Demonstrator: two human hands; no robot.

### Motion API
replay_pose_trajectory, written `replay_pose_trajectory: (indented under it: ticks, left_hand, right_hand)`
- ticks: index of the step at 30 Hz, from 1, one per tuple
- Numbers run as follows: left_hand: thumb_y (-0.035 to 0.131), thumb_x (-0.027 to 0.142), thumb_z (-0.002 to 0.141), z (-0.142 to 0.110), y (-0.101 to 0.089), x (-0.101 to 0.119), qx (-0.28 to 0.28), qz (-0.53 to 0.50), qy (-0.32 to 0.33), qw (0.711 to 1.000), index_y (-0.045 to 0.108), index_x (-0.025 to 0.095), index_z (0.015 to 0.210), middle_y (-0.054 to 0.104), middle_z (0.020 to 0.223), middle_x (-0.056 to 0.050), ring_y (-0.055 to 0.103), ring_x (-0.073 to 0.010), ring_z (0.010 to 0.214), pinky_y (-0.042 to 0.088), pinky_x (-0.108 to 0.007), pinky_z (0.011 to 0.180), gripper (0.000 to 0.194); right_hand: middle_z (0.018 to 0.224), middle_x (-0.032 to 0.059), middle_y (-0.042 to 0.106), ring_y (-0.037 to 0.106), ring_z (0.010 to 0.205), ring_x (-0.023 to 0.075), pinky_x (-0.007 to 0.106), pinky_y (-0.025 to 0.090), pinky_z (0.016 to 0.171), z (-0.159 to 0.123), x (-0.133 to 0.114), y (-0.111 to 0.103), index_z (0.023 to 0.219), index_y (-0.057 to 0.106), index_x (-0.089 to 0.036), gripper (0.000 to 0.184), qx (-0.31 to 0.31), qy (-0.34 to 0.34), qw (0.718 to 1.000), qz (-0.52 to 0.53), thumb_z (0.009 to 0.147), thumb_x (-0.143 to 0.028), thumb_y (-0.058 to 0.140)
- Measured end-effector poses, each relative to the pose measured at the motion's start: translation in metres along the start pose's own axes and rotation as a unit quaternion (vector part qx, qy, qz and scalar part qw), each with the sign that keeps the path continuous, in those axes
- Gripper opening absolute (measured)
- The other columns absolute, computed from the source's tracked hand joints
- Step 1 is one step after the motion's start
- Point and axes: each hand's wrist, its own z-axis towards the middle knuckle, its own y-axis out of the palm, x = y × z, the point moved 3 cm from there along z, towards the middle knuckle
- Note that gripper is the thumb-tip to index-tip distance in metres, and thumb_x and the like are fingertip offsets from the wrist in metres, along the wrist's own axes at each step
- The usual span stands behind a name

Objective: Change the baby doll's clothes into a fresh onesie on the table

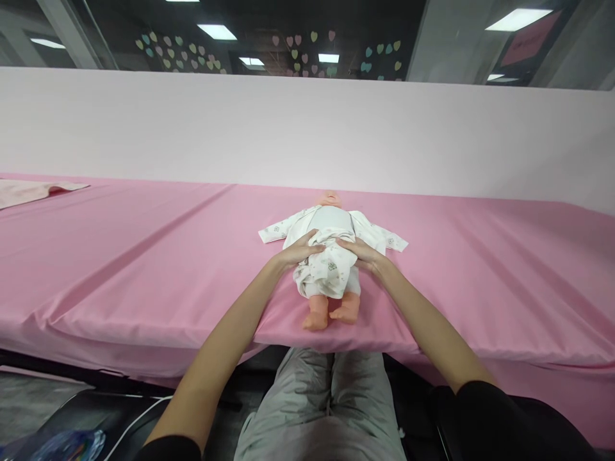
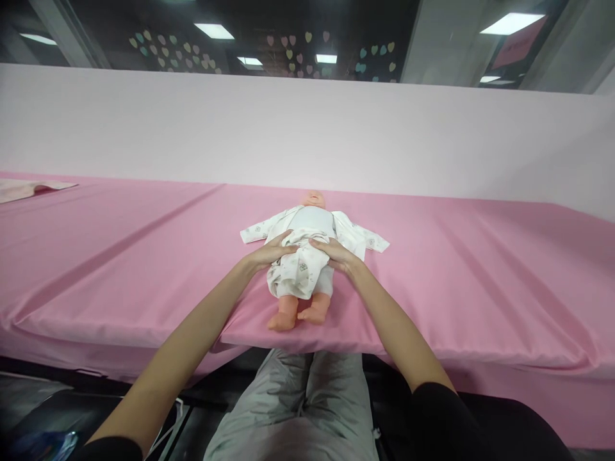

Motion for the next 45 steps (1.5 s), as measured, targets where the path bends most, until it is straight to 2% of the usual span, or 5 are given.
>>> replay_pose_trajectory:
  ticks: [12, 20, 32, 40, 45]
  left_hand:
    - [0.072, 0.035, 0.069, 0.005, 0.005, -0.001, -0.007, 0.02, -0.006, 1.0, 0.052, 0.021, 0.124, 0.066, 0.1, -0.007, 0.061, -0.0161, 0.082, 0.048, -0.022, 0.067, 0.06]
    - [0.068, 0.025, 0.073, 0.011, 0.005, 0.0, -0.051, -0.148, 0.084, 0.984, 0.055, 0.018, 0.12, 0.063, 0.112, -0.008, 0.062, -0.0177, 0.094, 0.049, -0.027, 0.082, 0.05]
    - [0.072, 0.044, 0.067, 0.003, 0.007, 0.003, -0.058, 0.023, 0.047, 0.997, 0.062, 0.013, 0.107, 0.066, 0.108, -0.01, 0.062, -0.0209, 0.094, 0.049, -0.029, 0.079, 0.052]
    - [0.082, 0.019, 0.051, -0.005, 0.008, 0.01, -0.146, 0.043, 0.058, 0.987, 0.055, 0.021, 0.119, 0.064, 0.111, -0.005, 0.061, -0.0195, 0.098, 0.05, -0.028, 0.082, 0.073]
    - [0.078, 0.026, 0.059, -0.004, 0.004, 0.006, -0.147, 0.085, 0.012, 0.985, 0.061, 0.016, 0.11, 0.068, 0.092, -0.006, 0.063, -0.0179, 0.08, 0.051, -0.026, 0.068, 0.055]
  right_hand:
    - [0.098, 0.0084, 0.067, 0.061, 0.099, 0.0203, 0.032, 0.052, 0.085, 0.0, 0.0, 0.01, 0.102, 0.059, -0.016, 0.029, -0.033, -0.027, 0.995, 0.095, 0.087, -0.039, 0.048]
    - [0.101, 0.0065, 0.067, 0.063, 0.093, 0.0199, 0.03, 0.052, 0.084, -0.012, -0.007, 0.019, 0.104, 0.061, -0.017, 0.048, -0.024, -0.031, 0.996, -0.079, 0.06, -0.023, 0.08]
    - [0.094, 0.0069, 0.07, 0.065, 0.089, 0.0227, 0.036, 0.053, 0.083, 0.002, 0.006, -0.002, 0.095, 0.061, -0.014, 0.044, -0.054, -0.047, 0.995, 0.069, 0.052, -0.005, 0.07]
    - [0.102, 0.0088, 0.068, 0.06, 0.102, 0.0271, 0.043, 0.049, 0.089, -0.001, 0.001, -0.001, 0.101, 0.06, -0.013, 0.05, -0.125, -0.042, 0.985, 0.106, 0.052, -0.008, 0.051]
    - [0.098, 0.0085, 0.068, 0.062, 0.096, 0.0244, 0.037, 0.05, 0.086, -0.004, 0.002, -0.003, 0.101, 0.059, -0.014, 0.043, -0.125, -0.047, 0.989, 0.059, 0.059, -0.009, 0.066]
